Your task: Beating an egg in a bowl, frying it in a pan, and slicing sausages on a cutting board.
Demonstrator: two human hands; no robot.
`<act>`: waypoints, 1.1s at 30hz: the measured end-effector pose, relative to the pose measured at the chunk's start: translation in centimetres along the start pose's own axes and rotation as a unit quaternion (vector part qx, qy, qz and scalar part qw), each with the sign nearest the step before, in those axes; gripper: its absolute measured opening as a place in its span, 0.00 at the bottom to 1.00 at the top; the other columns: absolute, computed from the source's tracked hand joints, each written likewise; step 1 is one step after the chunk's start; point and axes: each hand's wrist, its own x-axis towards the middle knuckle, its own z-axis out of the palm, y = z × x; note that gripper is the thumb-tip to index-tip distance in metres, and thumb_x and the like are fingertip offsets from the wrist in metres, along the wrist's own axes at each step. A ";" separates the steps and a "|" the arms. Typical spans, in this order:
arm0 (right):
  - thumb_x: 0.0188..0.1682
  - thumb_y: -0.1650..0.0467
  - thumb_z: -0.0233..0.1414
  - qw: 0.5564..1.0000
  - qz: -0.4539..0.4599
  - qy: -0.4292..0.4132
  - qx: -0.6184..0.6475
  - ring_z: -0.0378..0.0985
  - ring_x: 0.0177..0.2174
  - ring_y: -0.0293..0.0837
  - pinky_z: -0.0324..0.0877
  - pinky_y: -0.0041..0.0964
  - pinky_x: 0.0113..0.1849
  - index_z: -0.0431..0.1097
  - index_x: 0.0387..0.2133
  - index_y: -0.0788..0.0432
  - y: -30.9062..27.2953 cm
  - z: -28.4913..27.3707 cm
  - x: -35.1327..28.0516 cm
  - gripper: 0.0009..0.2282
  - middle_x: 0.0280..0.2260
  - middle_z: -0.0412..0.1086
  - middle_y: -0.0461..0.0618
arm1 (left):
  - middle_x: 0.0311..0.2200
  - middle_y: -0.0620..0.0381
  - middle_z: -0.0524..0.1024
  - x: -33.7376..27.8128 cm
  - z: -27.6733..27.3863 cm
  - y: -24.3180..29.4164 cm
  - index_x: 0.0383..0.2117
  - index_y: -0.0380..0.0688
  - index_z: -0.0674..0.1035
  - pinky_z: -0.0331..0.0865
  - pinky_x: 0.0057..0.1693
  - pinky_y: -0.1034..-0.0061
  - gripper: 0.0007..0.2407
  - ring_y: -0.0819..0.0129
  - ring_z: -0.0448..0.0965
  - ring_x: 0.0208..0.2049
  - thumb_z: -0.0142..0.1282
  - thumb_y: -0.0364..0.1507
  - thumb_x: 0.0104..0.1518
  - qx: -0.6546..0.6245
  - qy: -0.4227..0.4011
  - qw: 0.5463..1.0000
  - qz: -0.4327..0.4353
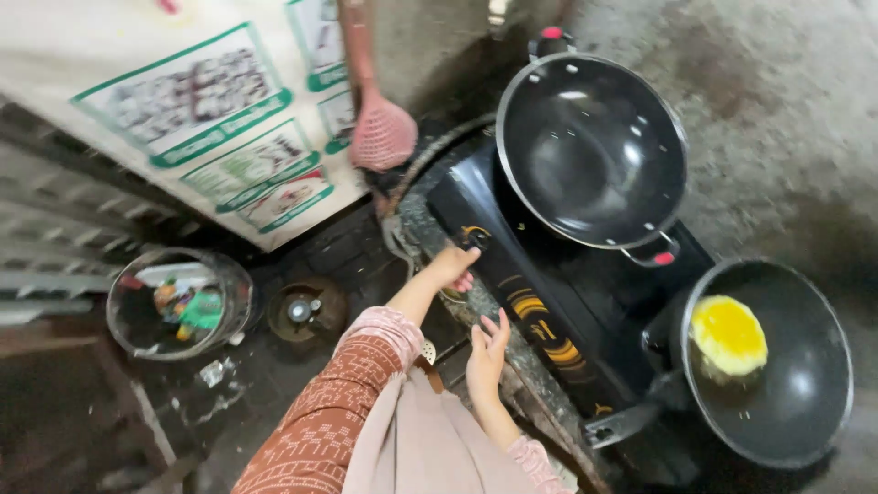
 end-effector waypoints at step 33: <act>0.48 0.76 0.53 0.630 -0.387 -0.625 -0.250 0.84 0.38 0.53 0.79 0.44 0.39 0.78 0.45 0.54 19.7 60.5 -67.3 0.13 0.39 0.79 0.57 | 0.51 0.38 0.71 -84.4 -36.8 -53.4 0.57 0.43 0.70 0.68 0.62 0.53 0.19 0.42 0.72 0.56 0.57 0.31 0.60 -0.134 0.758 0.637 0.046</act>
